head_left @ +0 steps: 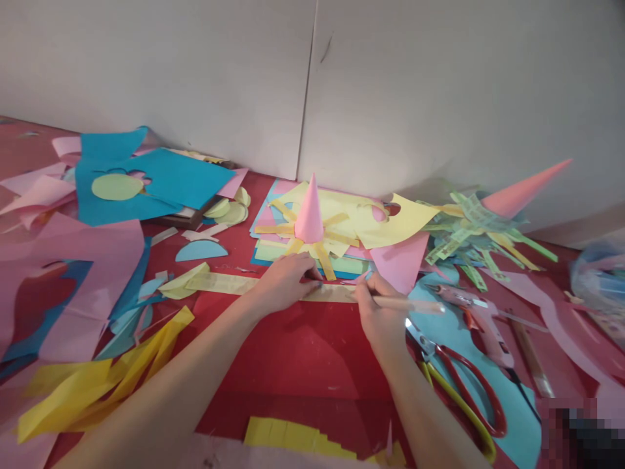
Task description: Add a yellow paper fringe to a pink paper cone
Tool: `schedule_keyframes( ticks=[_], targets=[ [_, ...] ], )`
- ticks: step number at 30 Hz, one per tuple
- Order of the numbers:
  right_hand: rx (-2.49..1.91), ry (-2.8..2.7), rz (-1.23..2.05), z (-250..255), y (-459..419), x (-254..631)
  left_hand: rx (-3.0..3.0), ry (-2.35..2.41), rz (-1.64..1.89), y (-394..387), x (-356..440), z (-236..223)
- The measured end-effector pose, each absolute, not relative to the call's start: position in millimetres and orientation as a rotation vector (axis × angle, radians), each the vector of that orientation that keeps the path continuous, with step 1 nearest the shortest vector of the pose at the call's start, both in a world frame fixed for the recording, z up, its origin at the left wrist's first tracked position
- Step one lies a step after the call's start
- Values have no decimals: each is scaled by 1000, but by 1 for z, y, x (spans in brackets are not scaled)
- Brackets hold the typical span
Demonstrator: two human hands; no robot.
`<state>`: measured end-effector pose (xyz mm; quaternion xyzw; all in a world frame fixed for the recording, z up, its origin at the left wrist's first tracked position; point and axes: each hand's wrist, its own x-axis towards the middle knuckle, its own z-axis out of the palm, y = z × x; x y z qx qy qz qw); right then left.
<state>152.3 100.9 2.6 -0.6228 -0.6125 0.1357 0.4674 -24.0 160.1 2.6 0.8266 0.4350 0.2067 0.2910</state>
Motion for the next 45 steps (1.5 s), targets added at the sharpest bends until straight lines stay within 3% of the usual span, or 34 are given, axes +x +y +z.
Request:
schedule_keyframes(
  ticks=[24, 45],
  targets=[
    [-1515, -1407, 505, 5, 104, 151, 2202, 1129, 538, 160, -25, 5],
    [-1535, -1385, 415, 4, 104, 150, 2209, 1121, 544, 160, -25, 4]
  ],
)
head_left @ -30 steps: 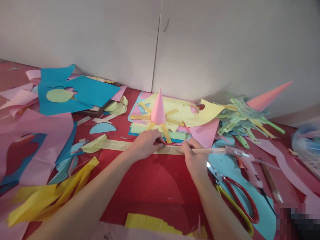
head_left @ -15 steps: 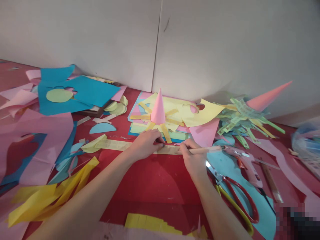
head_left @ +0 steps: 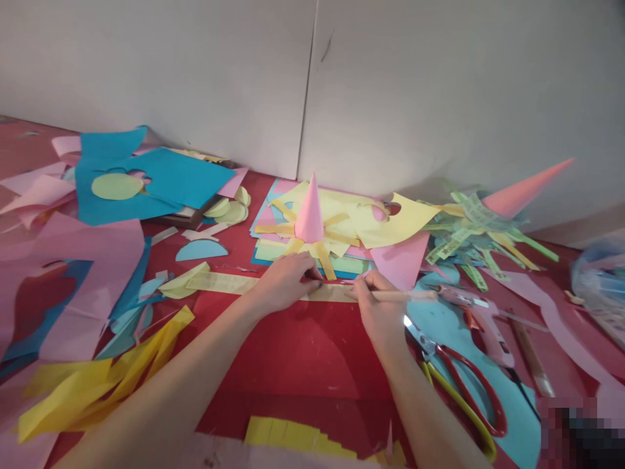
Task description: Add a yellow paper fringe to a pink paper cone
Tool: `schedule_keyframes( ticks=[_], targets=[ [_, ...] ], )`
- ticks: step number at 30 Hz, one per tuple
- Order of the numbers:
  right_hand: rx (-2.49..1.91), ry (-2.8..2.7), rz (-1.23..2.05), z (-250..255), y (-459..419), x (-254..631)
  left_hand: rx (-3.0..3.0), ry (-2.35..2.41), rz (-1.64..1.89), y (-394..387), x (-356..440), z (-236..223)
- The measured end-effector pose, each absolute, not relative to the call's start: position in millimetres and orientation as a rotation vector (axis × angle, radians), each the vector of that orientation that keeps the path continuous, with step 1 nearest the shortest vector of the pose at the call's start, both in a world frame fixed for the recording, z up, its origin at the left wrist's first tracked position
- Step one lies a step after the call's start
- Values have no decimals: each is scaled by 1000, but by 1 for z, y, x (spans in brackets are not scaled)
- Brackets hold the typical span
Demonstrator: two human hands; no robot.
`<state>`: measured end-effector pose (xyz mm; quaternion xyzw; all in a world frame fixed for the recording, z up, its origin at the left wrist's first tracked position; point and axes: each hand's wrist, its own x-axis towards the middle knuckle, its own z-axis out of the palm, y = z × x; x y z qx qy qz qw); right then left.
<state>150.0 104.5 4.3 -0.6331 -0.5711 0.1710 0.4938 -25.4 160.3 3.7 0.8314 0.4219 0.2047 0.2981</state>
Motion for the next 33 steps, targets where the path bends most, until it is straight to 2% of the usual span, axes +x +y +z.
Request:
schedule_keyframes(
  ticks=[6, 12, 18, 33],
  targets=[
    [-1554, -1377, 347, 1, 105, 152, 2218, 1129, 533, 160, -25, 3],
    [-1506, -1432, 435, 2, 103, 152, 2210, 1138, 528, 160, -25, 5],
    [-1534, -1359, 312, 4, 105, 151, 2215, 1129, 537, 160, -25, 5],
    [-1504, -1372, 378, 5, 103, 150, 2206, 1142, 526, 161, -25, 5]
  ],
)
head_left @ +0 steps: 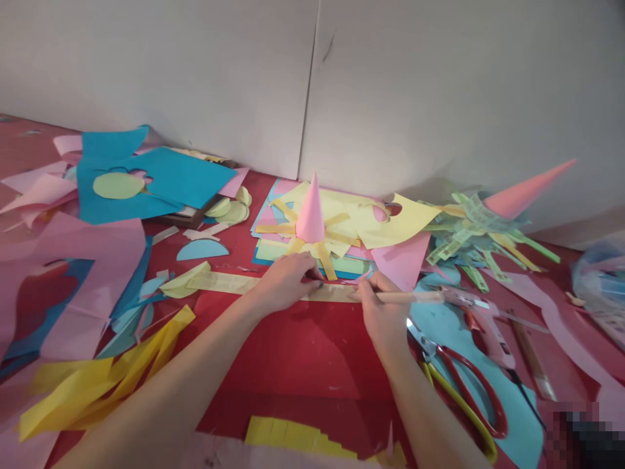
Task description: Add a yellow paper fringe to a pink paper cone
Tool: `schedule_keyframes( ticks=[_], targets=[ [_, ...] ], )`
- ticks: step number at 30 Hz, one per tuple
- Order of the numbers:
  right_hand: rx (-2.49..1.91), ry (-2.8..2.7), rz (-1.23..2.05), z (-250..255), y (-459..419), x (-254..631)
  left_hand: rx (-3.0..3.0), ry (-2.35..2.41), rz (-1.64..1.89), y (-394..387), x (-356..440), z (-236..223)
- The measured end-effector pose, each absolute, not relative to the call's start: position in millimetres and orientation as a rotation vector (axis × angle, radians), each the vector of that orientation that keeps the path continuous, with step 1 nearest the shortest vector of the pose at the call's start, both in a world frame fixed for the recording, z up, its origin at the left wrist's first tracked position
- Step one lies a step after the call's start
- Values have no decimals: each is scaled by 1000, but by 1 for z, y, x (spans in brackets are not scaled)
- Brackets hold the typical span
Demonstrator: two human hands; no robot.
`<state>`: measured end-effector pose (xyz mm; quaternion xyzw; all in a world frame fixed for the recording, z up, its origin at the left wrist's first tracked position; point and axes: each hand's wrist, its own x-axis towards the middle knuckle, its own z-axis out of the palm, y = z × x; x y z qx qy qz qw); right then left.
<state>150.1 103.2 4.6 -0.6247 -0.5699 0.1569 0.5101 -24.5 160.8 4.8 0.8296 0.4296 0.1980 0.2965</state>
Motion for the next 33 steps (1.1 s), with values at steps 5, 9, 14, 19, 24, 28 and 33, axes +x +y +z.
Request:
schedule_keyframes(
  ticks=[5, 9, 14, 19, 24, 28, 33],
  targets=[
    [-1520, -1374, 351, 5, 104, 150, 2202, 1137, 531, 160, -25, 5],
    [-1561, -1384, 341, 6, 105, 150, 2204, 1132, 539, 160, -25, 3],
    [-1575, -1367, 334, 5, 105, 151, 2207, 1138, 526, 160, -25, 3],
    [-1606, -1303, 518, 3, 105, 153, 2205, 1136, 539, 160, -25, 4],
    [-1605, -1293, 461, 3, 104, 154, 2218, 1111, 565, 160, -26, 2],
    [-1567, -1223, 441, 5, 103, 152, 2212, 1120, 561, 160, -25, 1],
    [-1507, -1165, 558, 8, 103, 148, 2210, 1142, 542, 161, -24, 3]
  ],
)
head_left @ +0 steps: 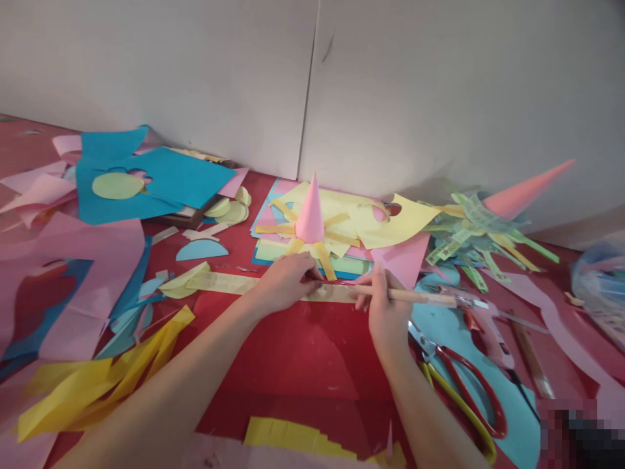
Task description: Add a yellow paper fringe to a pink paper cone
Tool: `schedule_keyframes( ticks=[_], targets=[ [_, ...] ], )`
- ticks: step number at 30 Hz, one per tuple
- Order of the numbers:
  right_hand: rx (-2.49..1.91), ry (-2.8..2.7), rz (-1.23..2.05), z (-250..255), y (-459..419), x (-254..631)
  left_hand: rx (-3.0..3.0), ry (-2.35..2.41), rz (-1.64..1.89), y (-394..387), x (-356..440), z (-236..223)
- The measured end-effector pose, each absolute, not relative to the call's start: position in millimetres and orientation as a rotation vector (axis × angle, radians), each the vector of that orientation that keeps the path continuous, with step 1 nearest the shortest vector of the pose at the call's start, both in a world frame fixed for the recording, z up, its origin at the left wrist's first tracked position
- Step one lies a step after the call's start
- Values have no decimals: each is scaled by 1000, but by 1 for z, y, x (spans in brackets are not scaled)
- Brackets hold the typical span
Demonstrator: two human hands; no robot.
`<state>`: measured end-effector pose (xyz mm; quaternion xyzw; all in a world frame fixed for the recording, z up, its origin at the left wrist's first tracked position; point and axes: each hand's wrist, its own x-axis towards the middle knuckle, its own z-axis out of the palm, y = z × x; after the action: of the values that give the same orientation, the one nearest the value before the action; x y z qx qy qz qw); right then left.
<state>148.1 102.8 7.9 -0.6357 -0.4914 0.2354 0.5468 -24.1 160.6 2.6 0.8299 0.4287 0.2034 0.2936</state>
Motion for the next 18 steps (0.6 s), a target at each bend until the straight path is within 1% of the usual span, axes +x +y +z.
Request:
schedule_keyframes(
  ticks=[2, 7, 12, 16, 18],
  targets=[
    [-1553, -1192, 521, 7, 104, 148, 2207, 1138, 537, 160, -24, 3],
    [-1664, -1286, 278, 3, 105, 151, 2203, 1142, 551, 160, -25, 5],
    [-1700, -1344, 352, 1, 105, 152, 2206, 1125, 550, 159, -25, 6],
    [-1689, -1345, 279, 1, 106, 152, 2217, 1126, 542, 160, -25, 4],
    [-1681, -1325, 294, 1, 106, 152, 2220, 1125, 550, 160, -25, 3]
  ],
)
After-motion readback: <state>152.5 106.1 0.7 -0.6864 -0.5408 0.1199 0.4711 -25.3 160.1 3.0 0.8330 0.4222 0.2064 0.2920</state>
